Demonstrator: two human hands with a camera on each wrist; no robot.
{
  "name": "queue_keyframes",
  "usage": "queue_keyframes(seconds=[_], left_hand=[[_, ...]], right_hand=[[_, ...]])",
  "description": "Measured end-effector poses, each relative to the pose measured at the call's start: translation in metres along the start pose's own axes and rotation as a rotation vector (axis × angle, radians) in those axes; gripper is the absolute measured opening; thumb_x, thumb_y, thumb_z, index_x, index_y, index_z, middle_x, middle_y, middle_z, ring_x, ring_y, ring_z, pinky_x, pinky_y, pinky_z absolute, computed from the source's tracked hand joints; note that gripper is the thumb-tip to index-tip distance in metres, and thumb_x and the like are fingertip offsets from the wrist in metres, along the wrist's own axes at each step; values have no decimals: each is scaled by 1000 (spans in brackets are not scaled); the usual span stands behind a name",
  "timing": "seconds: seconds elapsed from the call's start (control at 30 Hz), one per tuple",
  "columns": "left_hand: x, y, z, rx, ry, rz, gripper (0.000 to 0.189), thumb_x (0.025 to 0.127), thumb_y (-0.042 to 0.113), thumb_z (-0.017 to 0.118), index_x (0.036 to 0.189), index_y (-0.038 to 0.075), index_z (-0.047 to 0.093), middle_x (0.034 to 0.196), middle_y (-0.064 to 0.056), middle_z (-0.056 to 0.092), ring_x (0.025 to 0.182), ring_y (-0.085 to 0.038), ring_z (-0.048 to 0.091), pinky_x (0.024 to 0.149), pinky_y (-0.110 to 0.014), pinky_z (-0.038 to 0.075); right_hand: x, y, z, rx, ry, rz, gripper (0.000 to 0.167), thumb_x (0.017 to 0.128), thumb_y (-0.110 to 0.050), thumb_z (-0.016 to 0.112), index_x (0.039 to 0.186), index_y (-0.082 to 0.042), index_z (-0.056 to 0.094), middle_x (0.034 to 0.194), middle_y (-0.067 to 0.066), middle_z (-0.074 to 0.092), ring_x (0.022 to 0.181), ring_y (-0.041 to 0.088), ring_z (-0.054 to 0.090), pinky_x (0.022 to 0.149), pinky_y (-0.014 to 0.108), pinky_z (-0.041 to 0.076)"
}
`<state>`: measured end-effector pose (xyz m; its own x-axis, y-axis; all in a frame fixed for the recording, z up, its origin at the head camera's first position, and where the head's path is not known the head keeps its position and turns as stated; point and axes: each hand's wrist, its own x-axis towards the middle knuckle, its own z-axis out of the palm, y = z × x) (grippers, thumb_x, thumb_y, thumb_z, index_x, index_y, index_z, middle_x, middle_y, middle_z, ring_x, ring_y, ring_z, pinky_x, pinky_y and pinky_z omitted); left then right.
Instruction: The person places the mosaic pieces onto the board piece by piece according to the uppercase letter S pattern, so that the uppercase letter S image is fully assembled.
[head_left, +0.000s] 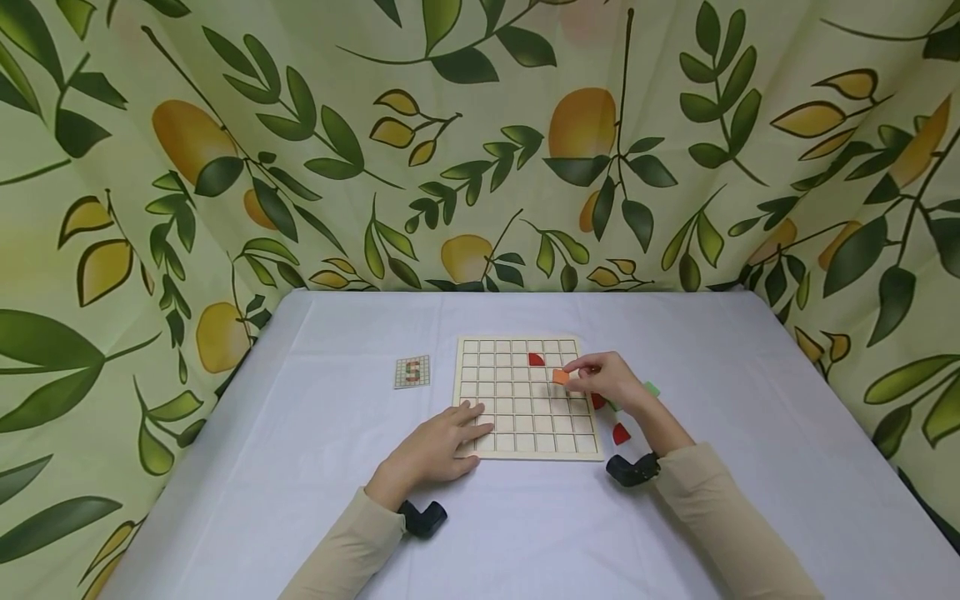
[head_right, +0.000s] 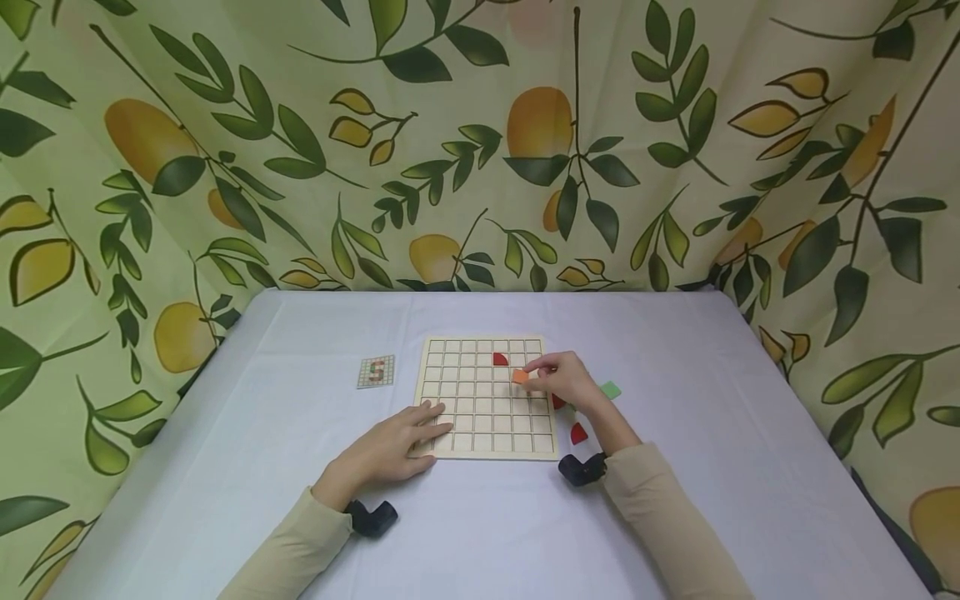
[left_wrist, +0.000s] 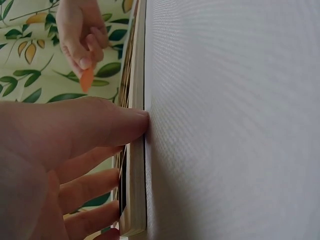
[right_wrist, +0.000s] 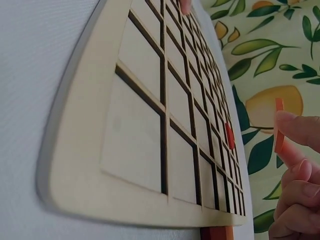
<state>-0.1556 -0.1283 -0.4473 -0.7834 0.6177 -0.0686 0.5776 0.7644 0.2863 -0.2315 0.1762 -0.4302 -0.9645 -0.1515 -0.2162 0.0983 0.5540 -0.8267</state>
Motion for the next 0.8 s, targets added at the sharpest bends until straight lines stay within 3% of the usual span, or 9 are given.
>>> queue_keyframes(seconds=[0.47, 0.8], left_hand=[[-1, 2, -2, -8, 11, -8, 49, 88, 30, 62, 136, 20, 57, 152, -7, 45, 144, -31, 37, 115, -47, 40], [-2, 2, -2, -14, 14, -8, 49, 87, 29, 63, 135, 19, 57, 151, -8, 46, 143, -32, 38, 114, -48, 41]], right_hand=[[14, -7, 11, 11, -2, -25, 35, 79, -17, 77, 110, -1, 70, 69, -3, 41, 70, 14, 39, 60, 23, 32], [25, -15, 20, 42, 10, -59, 34, 78, -13, 78, 109, 0, 71, 70, -3, 46, 71, 15, 40, 55, 21, 32]])
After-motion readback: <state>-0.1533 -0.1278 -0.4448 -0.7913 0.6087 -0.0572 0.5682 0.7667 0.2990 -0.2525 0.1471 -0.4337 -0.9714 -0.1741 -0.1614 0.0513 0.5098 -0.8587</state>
